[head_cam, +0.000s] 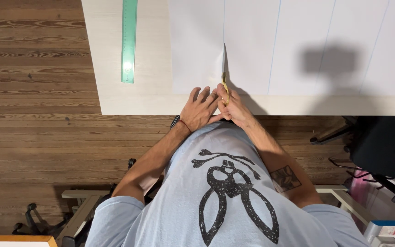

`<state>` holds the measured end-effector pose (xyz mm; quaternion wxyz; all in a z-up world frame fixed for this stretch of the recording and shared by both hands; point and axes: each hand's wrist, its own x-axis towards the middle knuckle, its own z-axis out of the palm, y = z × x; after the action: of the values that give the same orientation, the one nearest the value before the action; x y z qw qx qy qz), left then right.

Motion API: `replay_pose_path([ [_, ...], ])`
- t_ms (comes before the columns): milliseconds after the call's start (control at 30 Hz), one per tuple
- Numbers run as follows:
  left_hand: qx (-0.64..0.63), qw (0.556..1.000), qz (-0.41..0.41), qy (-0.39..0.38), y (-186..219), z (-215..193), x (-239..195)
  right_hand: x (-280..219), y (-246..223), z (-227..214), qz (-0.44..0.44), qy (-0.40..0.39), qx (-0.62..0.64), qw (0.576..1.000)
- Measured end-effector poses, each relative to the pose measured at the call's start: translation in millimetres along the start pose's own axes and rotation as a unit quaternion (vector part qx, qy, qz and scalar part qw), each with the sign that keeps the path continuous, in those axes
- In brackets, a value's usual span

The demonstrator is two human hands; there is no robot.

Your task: Cutting long strips of paper along marked lines using scissors on a workbench

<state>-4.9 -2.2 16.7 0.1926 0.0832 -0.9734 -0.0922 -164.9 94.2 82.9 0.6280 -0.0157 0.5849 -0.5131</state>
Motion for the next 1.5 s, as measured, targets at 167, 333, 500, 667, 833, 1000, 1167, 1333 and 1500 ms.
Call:
replay_pose_path([
  [167,-0.006,1.000,-0.017,0.012,2,-4,2,15,-4,-11,0.001,-0.004,-0.013,1.000],
  [333,-0.003,1.000,-0.019,0.004,1,1,-2,27,-12,-17,0.003,-0.010,-0.031,0.999],
  [500,-0.008,1.000,-0.014,-0.011,0,7,-5,42,-23,-19,0.000,-0.017,-0.028,0.999],
  [667,-0.007,1.000,-0.012,-0.016,-2,10,-8,49,-41,-18,0.000,-0.021,-0.026,0.999],
  [833,0.005,1.000,-0.009,-0.012,-2,10,-7,60,-56,-15,-0.016,-0.025,-0.017,0.999],
  [1000,-0.012,1.000,-0.008,-0.012,-5,7,-4,75,-64,-19,-0.018,-0.024,-0.022,0.999],
  [1167,-0.016,1.000,-0.009,-0.004,-6,5,-2,81,-84,-15,-0.015,-0.010,-0.028,0.999],
  [1333,-0.021,1.000,-0.009,0.003,-6,5,-1,89,-101,-13,-0.015,-0.012,-0.036,0.999],
  [1500,-0.009,1.000,-0.011,0.014,-7,2,3,99,-121,-11,-0.015,-0.004,-0.029,0.999],
])
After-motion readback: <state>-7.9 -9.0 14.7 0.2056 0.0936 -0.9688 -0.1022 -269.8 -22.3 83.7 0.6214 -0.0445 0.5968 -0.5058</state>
